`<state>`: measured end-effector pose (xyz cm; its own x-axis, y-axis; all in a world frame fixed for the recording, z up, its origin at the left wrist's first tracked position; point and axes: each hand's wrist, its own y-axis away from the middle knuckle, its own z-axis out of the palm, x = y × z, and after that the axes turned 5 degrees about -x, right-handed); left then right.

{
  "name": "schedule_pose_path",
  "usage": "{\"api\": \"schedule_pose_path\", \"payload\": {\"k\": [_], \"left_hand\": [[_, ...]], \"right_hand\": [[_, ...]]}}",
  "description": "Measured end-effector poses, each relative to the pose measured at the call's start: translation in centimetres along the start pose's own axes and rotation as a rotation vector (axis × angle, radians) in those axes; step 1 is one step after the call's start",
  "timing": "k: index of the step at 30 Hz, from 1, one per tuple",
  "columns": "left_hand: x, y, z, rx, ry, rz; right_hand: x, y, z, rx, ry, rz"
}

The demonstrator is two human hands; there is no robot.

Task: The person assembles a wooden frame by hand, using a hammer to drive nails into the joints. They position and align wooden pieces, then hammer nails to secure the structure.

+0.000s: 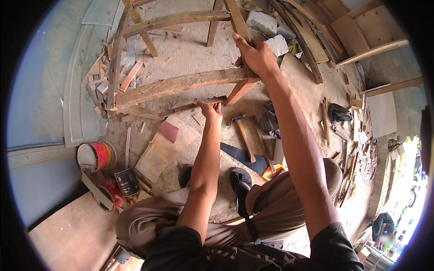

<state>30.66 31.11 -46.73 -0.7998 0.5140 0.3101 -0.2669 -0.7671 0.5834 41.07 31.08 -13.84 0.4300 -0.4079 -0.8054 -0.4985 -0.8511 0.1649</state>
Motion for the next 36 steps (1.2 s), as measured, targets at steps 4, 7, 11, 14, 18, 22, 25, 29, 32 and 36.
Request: {"api": "schedule_pose_path", "payload": {"k": [4,7,11,14,18,22,25,29,32,36], "left_hand": [[0.1,-1.2,0.2,0.163,0.021,-0.043],[-0.1,-0.2,0.0,0.142,-0.029,0.007],[-0.2,0.3,0.0,0.211,-0.075,-0.027],[-0.4,0.3,-0.4,0.203,-0.110,-0.011],[-0.3,-0.5,-0.3,0.198,-0.068,0.002],[-0.3,-0.1,0.9,0.197,-0.049,-0.004],[0.1,-0.5,0.7,0.195,-0.041,-0.034],[0.1,-0.9,-0.8,0.094,-0.013,-0.026],[-0.3,0.1,-0.3,0.098,-0.046,-0.034],[-0.1,0.3,-1.1,0.066,-0.042,-0.024]], "right_hand": [[-0.6,-0.2,-0.3,-0.038,0.034,0.034],[0.3,-0.9,0.1,-0.024,0.007,0.013],[-0.3,-0.3,0.0,-0.021,0.020,0.013],[-0.5,-0.1,-0.2,-0.014,0.030,0.016],[-1.1,0.2,-0.3,-0.030,0.019,0.054],[0.0,-0.3,-0.4,-0.046,0.020,0.062],[-0.1,-0.3,-0.3,-0.044,0.019,0.064],[-0.2,-0.7,-0.1,-0.034,0.016,0.061],[0.4,-0.5,-0.1,-0.044,-0.029,0.080],[0.2,-0.5,-0.2,-0.021,-0.021,0.062]]}}
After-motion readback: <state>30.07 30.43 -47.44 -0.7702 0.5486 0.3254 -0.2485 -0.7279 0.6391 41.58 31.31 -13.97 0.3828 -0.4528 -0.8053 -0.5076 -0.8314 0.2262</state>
